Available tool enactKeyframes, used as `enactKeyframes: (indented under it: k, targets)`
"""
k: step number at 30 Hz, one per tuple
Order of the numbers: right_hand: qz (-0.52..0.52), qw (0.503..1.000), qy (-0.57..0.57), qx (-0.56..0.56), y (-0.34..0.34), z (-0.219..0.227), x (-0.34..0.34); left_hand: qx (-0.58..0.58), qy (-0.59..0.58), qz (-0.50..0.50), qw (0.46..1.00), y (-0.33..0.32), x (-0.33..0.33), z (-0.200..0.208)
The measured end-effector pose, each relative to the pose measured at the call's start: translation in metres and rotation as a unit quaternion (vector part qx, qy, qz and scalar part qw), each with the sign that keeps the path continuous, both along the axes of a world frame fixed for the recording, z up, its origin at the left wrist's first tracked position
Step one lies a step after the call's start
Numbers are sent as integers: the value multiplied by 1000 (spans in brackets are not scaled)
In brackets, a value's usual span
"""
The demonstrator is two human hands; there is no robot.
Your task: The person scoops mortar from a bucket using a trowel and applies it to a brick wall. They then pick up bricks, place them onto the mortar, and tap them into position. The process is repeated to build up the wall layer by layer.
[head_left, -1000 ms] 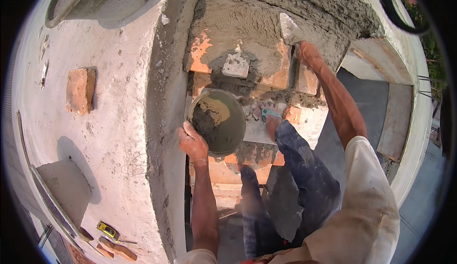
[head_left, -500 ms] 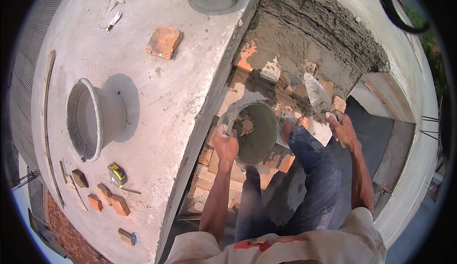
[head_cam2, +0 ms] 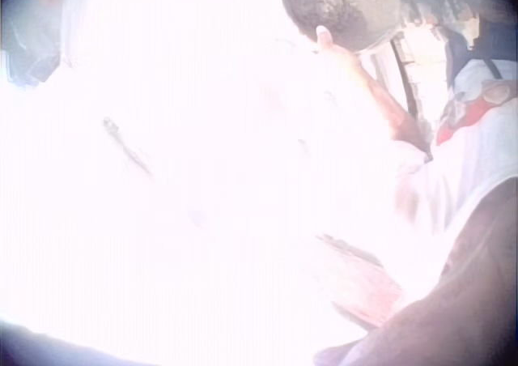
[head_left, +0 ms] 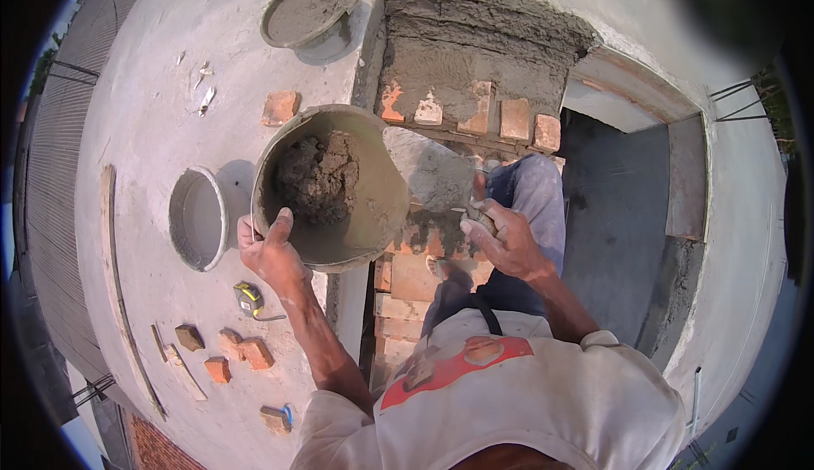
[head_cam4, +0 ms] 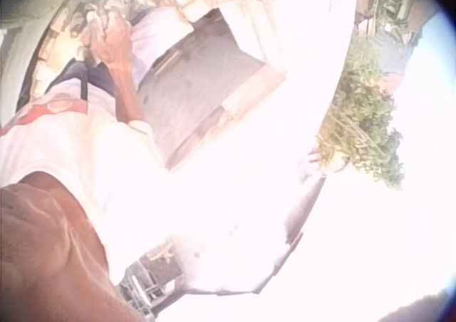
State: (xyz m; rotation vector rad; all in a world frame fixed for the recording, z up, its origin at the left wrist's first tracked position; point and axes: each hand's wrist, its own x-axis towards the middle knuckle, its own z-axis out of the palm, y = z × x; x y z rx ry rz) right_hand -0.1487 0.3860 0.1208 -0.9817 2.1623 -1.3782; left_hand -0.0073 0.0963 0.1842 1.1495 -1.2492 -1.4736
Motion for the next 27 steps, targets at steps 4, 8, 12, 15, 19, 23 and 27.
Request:
enactKeyframes:
  k: [4,8,12,15,19,23,27]
  targets:
    - [20,999,4,49,-33,11,15,-114,-56,-19,992,-69,16,-6]
    - [71,973,207,67,-73,-10,9,-152,-164,-34,974,-117,21,-34]
    - [107,936,267,201,-129,-12,2,-142,-160,-9,977,-131,28,-53]
    - [132,902,313,266,-188,-20,-9,-141,-149,-43,978,-134,34,-59]
    - [177,885,376,211,-251,-55,-26,-192,-192,-135,953,-138,34,-54]
    - [228,913,292,169,-277,-52,-26,-217,-228,-199,928,-156,52,-54]
    - [286,900,292,150,-288,-39,-33,-218,-208,-199,933,-162,55,-59]
